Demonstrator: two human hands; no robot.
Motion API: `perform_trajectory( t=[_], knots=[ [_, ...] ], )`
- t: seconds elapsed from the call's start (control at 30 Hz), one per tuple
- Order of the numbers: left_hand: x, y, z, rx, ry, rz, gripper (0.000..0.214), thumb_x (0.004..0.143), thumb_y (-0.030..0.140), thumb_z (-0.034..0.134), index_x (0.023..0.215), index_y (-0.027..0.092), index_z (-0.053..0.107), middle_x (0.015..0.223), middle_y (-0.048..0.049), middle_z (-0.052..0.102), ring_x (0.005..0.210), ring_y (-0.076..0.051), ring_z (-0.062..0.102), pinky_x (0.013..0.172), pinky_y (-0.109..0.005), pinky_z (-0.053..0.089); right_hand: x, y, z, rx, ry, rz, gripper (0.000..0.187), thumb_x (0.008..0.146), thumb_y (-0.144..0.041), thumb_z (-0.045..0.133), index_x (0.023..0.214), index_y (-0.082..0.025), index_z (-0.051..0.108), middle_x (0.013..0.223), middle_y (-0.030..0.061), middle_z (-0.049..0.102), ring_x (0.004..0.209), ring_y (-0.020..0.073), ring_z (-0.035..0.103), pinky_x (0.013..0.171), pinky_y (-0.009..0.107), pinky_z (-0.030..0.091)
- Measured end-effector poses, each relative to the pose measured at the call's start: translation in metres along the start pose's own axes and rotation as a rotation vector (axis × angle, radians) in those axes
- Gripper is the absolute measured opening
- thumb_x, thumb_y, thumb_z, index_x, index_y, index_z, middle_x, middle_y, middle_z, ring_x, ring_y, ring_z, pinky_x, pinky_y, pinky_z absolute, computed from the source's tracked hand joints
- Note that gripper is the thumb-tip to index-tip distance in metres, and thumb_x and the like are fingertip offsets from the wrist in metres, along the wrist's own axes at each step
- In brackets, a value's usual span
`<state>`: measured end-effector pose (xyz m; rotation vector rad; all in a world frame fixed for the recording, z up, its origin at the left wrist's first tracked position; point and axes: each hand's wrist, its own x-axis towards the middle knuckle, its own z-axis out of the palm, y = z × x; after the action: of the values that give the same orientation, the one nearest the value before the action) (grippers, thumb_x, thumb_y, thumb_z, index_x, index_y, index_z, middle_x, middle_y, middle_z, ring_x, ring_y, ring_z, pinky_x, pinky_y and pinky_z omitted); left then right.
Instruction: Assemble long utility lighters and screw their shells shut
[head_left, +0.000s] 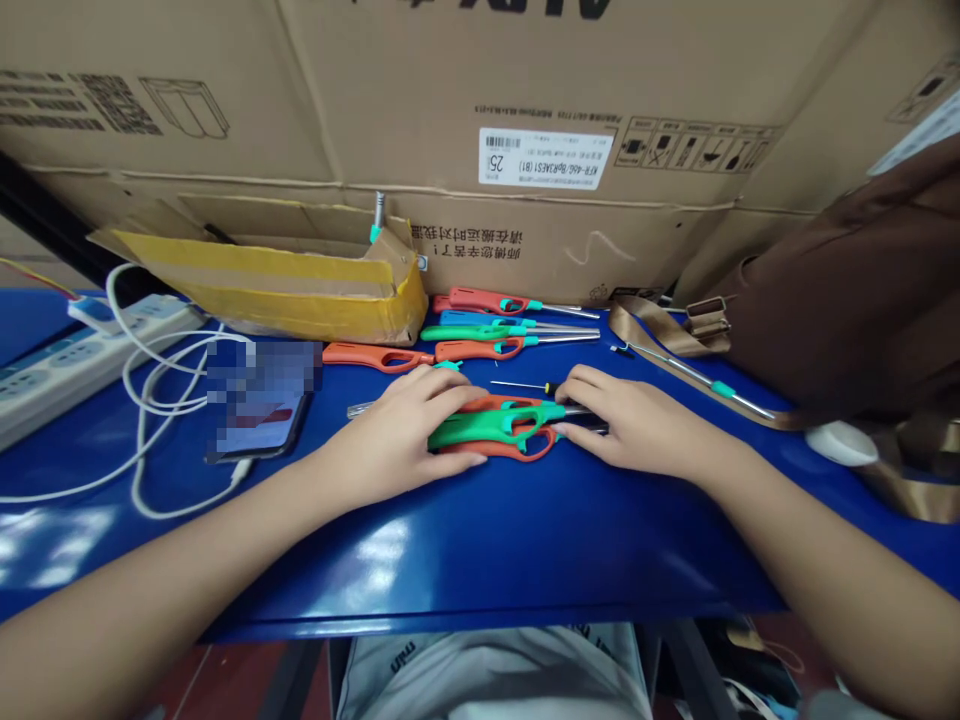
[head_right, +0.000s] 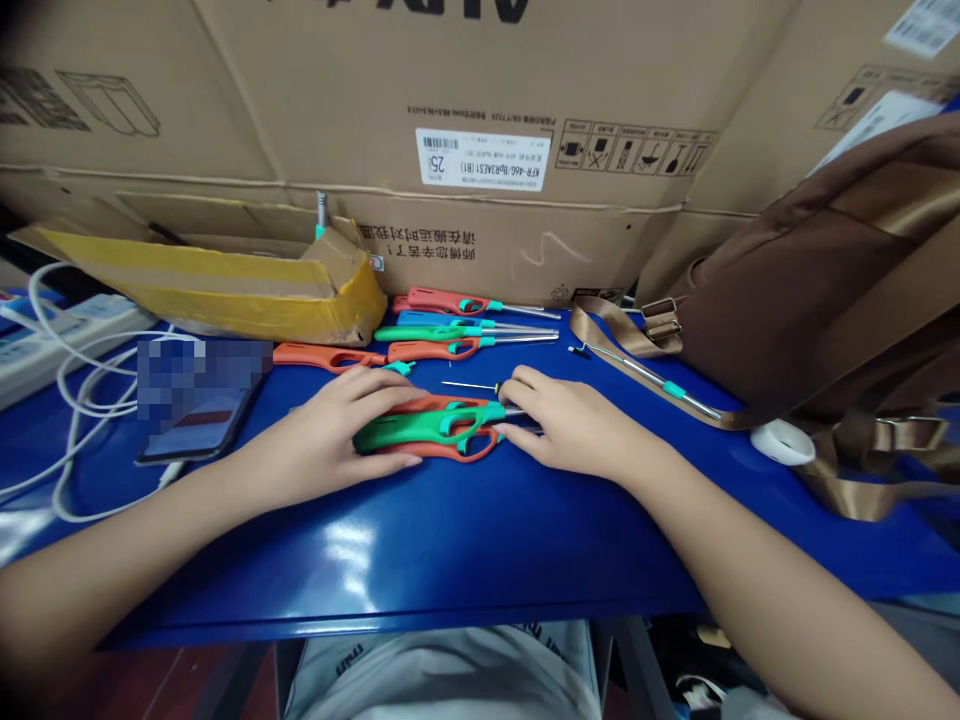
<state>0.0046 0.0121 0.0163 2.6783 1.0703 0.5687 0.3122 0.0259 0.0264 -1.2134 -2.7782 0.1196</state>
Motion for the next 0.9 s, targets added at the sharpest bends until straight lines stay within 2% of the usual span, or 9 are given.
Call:
perform_trajectory(
  t=[0.1,0.2,0.3,0.43,0.57,0.67,0.77,0.83,0.9],
  knots=[
    [0.0,-0.006,0.004,0.093,-0.076,-0.02,0.072,0.086,0.057,0.075,0.143,0.019,0.053,0.141,-0.0143,0.056,0.133,-0.035,0.051,0.112,-0.053,0.043,-0.003,0.003,-0.008,0.068,-0.044,-0.009,0.023,0.097,-0.033,0.058,0.117,-0.022,0.059,0.114,0.006,0.065,0.092,0.0212,0.066,0.074,0.031,0.048],
    [0.0,-0.005,0.005,0.095,-0.12,-0.047,0.066,0.09,0.053,0.071,0.143,0.019,0.052,0.139,-0.0137,0.056,0.132,-0.033,0.051,0.111,-0.052,0.044,-0.003,0.001,-0.011,0.04,-0.069,0.007,0.036,0.09,-0.029,0.062,0.125,-0.021,0.057,0.118,0.0072,0.066,0.101,0.0248,0.066,0.078,0.033,0.049],
    [0.0,0.001,0.004,0.074,-0.134,-0.077,0.059,0.088,0.043,0.072,0.139,0.018,0.055,0.131,-0.0123,0.057,0.125,-0.031,0.053,0.108,-0.049,0.046,-0.002,-0.007,-0.008,-0.004,-0.091,0.041,0.046,0.086,-0.025,0.062,0.131,-0.017,0.055,0.12,0.011,0.065,0.1,0.0269,0.067,0.078,0.036,0.05],
    [0.001,0.011,0.004,0.046,-0.156,-0.103,0.064,0.075,0.038,0.077,0.132,0.017,0.059,0.122,-0.0103,0.058,0.117,-0.031,0.055,0.104,-0.048,0.048,0.002,-0.018,0.0,-0.077,-0.107,0.041,0.031,0.082,-0.019,0.062,0.113,-0.016,0.063,0.11,0.0124,0.069,0.101,0.0297,0.065,0.085,0.04,0.049],
    [0.004,0.02,0.0,0.03,-0.224,-0.149,0.048,0.073,0.03,0.073,0.119,0.018,0.064,0.112,-0.0078,0.062,0.107,-0.029,0.06,0.095,-0.042,0.052,0.004,-0.022,0.006,-0.121,-0.105,0.034,0.03,0.08,-0.015,0.063,0.111,-0.014,0.063,0.11,0.0146,0.071,0.104,0.0315,0.065,0.08,0.038,0.049],
    [0.007,0.027,-0.007,0.077,-0.26,-0.193,0.051,0.069,0.027,0.072,0.118,0.018,0.062,0.114,-0.009,0.066,0.106,-0.03,0.064,0.089,-0.039,0.054,0.007,-0.02,0.001,-0.145,-0.097,0.042,0.035,0.08,-0.011,0.061,0.115,-0.015,0.063,0.115,0.0126,0.072,0.098,0.0276,0.069,0.071,0.034,0.047],
    [0.015,0.032,-0.021,0.177,-0.295,-0.183,0.05,0.069,0.025,0.07,0.117,0.018,0.061,0.107,-0.0093,0.07,0.1,-0.031,0.068,0.082,-0.038,0.054,0.014,-0.014,-0.012,-0.169,-0.078,0.058,0.034,0.08,-0.009,0.06,0.113,-0.019,0.064,0.109,0.0087,0.074,0.083,0.0234,0.07,0.063,0.031,0.042],
    [0.028,0.032,-0.034,0.243,-0.281,-0.15,0.05,0.072,0.024,0.069,0.12,0.019,0.059,0.106,-0.0092,0.073,0.097,-0.03,0.07,0.08,-0.036,0.054,0.025,-0.006,-0.024,-0.178,-0.053,0.074,0.026,0.084,-0.012,0.061,0.109,-0.021,0.067,0.102,0.0065,0.076,0.085,0.0236,0.071,0.065,0.031,0.043],
    [0.048,0.025,-0.048,0.355,-0.22,-0.125,0.057,0.074,0.029,0.071,0.129,0.02,0.056,0.113,-0.0104,0.073,0.101,-0.031,0.07,0.083,-0.037,0.055,0.04,0.007,-0.034,-0.195,-0.012,0.129,0.018,0.09,-0.019,0.062,0.106,-0.021,0.069,0.096,0.0077,0.076,0.089,0.0257,0.071,0.07,0.032,0.046]
  ],
)
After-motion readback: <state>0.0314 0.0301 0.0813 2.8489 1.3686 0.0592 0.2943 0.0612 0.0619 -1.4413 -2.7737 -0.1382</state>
